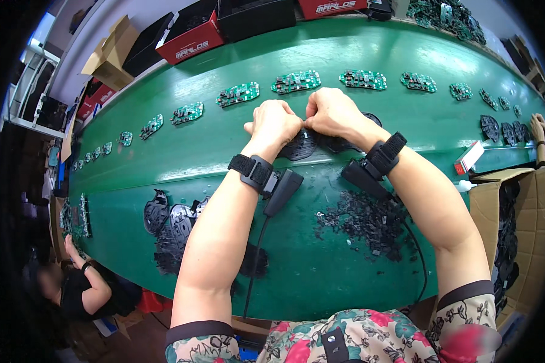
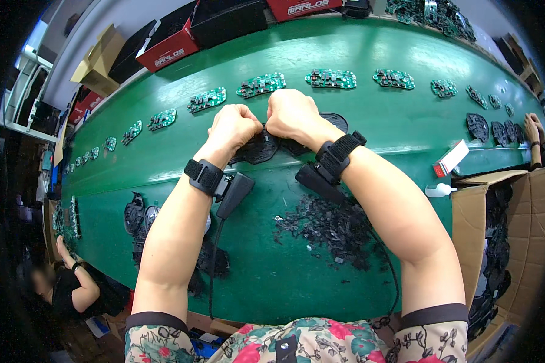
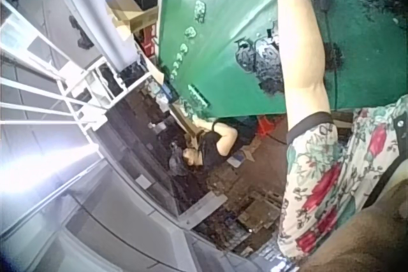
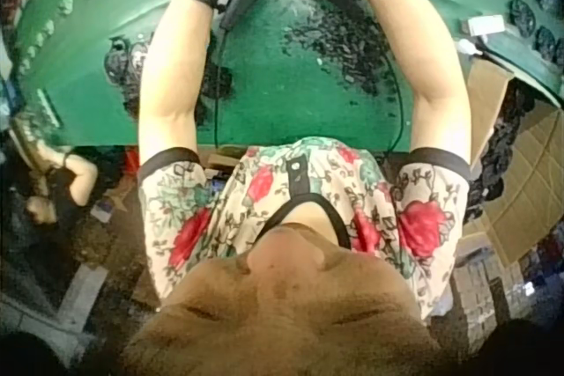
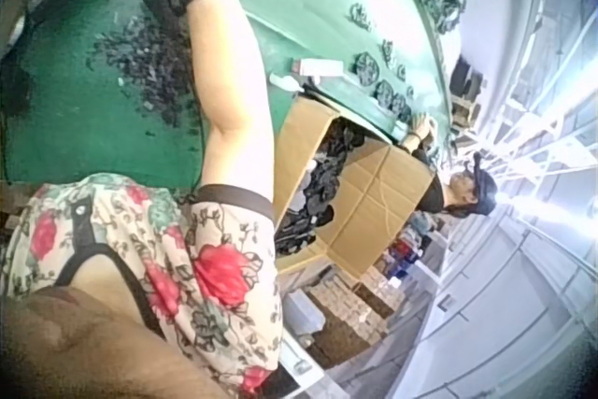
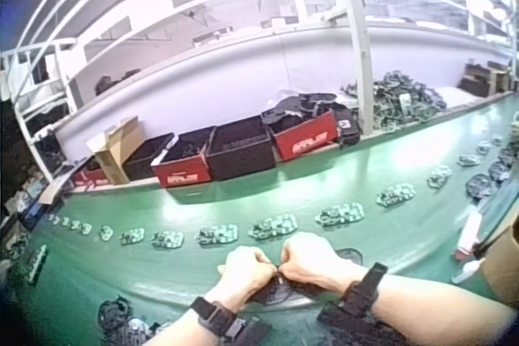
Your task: The person assembles electronic components on a green workbench, picking up small black plastic parts and inserting them into larger black housings. They also apply a liquid from a white bottle onto the components. The person works on multiple units sequentially, placing finished items aside.
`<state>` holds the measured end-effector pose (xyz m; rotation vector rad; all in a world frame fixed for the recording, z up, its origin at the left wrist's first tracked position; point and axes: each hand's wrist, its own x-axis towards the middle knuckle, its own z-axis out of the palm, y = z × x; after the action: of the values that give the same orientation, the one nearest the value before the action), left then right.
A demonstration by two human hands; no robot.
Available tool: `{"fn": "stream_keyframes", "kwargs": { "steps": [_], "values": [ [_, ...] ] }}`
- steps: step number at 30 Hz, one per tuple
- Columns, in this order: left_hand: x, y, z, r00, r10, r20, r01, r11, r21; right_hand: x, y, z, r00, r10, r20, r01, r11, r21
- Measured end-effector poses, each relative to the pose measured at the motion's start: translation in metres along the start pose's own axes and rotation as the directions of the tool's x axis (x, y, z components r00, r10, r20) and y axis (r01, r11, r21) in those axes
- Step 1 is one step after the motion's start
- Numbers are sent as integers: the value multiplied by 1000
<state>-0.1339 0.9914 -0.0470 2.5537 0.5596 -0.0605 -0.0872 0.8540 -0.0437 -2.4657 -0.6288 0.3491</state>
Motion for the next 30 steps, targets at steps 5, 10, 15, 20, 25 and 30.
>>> {"fn": "stream_keyframes", "kwargs": {
  "steps": [5, 10, 15, 20, 25, 30],
  "values": [
    [10, -6, 2, 995, -57, 78, 63, 994, -84, 3, 4, -7, 995, 23, 92, -33, 993, 114],
    [8, -3, 3, 997, -41, 58, 45, 996, -79, 7, 8, -5, 996, 39, 86, -46, 996, 81],
    [4, 4, -2, 996, -55, 75, 59, 997, -55, 9, 13, -6, 993, 50, 105, -63, 990, 124],
    [3, 4, 1, 997, -55, 59, 57, 998, -27, 8, 11, -8, 991, 68, 119, -82, 990, 114],
    [5, 6, 6, 994, -71, 83, 72, 997, -9, 7, 6, -9, 990, 83, 111, -82, 997, -13],
    [8, -2, 7, 996, 28, 84, -23, 998, -60, 8, -5, -8, 988, 114, 103, -100, 986, -133]
  ]
}}
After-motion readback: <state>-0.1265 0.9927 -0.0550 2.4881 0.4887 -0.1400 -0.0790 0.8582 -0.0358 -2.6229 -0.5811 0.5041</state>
